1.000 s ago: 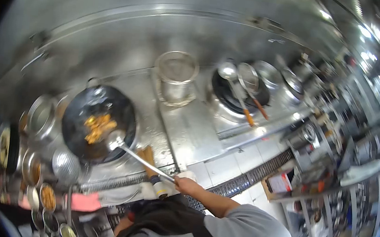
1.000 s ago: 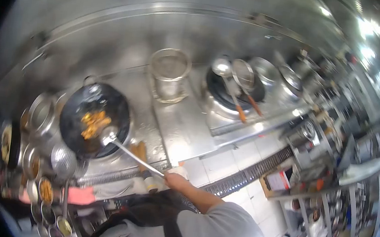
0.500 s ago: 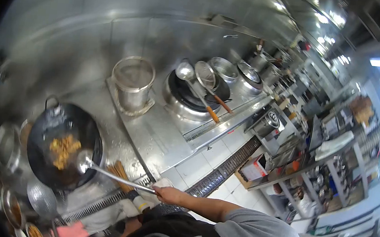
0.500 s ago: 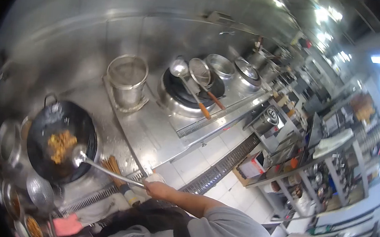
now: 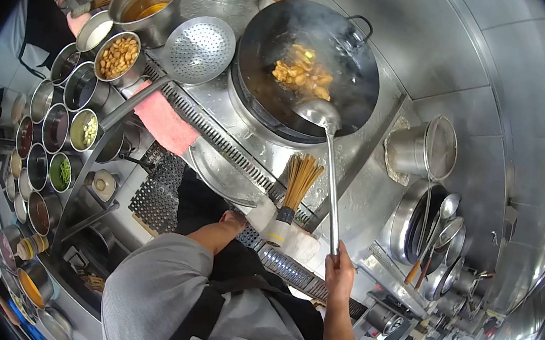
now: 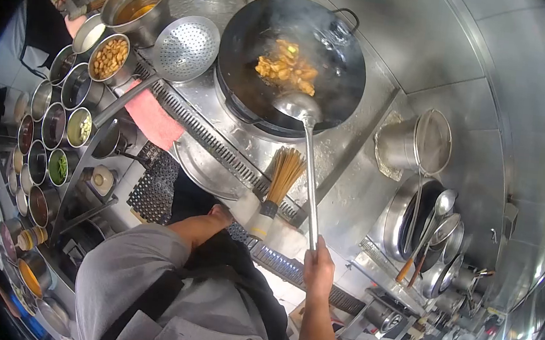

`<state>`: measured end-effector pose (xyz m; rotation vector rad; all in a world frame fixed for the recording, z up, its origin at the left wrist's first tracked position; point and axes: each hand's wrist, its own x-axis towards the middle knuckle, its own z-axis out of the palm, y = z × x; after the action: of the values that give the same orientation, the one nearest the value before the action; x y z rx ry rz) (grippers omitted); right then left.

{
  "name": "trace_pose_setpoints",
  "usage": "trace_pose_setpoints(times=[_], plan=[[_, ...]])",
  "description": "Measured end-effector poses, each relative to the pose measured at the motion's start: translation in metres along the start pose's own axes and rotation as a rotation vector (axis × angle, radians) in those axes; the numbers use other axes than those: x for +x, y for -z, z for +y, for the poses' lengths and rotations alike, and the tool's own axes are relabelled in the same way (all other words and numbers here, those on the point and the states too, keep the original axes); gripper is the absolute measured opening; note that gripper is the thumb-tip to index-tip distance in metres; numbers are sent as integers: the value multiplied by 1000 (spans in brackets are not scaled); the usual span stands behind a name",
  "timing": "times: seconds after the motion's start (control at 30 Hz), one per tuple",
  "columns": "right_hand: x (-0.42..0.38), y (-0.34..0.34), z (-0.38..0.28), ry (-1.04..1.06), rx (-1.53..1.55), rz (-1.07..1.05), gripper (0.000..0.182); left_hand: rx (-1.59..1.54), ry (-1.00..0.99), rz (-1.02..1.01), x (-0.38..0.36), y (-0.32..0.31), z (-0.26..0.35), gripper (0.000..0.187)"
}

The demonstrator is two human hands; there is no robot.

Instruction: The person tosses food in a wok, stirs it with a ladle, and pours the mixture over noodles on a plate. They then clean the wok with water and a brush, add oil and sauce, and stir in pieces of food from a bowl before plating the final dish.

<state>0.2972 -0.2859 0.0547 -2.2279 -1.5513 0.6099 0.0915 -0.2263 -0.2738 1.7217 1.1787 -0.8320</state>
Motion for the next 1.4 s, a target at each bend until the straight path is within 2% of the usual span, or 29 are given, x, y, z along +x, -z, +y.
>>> trace_pose_setpoints(times=[0.07,0.1,0.17,0.23,0.33,0.4,0.43,0.47,0.5,0.53,0.6,0.63,0.67,0.7,0.77,0.87,0.9,0.97,1.0,1.07,1.1,1.17,1.23,1.3,1.33,1.4], plan=[[-2,10,-12,-2,-18,-39,43,56,37,-106,-1,5,2,43],[-1,9,-13,7,-25,-41,43,47,-3,-80,2,3,1,44],[5,4,-12,152,-66,15,44,30,-105,-7,3,2,-6,46],[15,7,-16,68,-42,-62,45,24,-231,90,3,2,-17,49],[27,11,-23,113,-36,-25,42,37,-363,234,-15,4,-55,53],[37,5,-37,169,-6,-44,43,-70,-275,192,-70,36,-95,56],[45,-2,-44,96,166,-54,44,-169,-213,135,-99,49,-115,58],[52,-9,-54,17,335,-74,45,-254,-154,238,-105,39,-142,54],[60,-15,-77,51,342,-102,45,-459,-15,212,-140,50,-162,55],[67,-20,-112,41,498,-193,44,-663,116,186,-174,60,-180,57],[93,-36,-155,17,689,-354,43,-696,265,383,-156,21,-237,52],[107,-43,-178,99,713,-400,44,-736,324,458,-161,9,-260,48],[119,-50,-203,178,736,-444,44,-851,438,482,-169,2,-278,48],[131,-57,-234,160,782,-501,45,-864,450,498,-181,-3,-290,48],[162,-77,-278,254,720,-591,42,-1159,577,506,-212,-10,-306,45],[196,-111,-346,344,575,-638,39,-1280,660,471,-232,-26,-313,42],[211,-127,-361,403,455,-605,41,-1288,665,477,-212,-54,-321,42],[235,-151,-389,453,280,-664,47,-949,732,649,-150,-115,-340,35],[241,-159,-400,462,275,-668,47,-959,735,653,-163,-110,-331,35],[248,-172,-419,496,64,-577,43,-1516,688,510,-208,-91,-300,33],[251,-176,-426,503,56,-583,43,-1528,689,509,-204,-96,-299,33],[254,-180,-434,490,-23,-582,51,-1510,739,352,-191,-117,-293,38],[253,-180,-439,469,-14,-600,55,-1597,691,400,-158,-157,-293,37],[260,-181,-437,429,38,-655,57,-1271,742,561,-123,-192,-302,34],[264,-182,-433,413,71,-692,58,-1265,748,559,-138,-180,-301,34],[265,-182,-419,371,207,-717,56,-1525,711,466,-168,-151,-299,34]])
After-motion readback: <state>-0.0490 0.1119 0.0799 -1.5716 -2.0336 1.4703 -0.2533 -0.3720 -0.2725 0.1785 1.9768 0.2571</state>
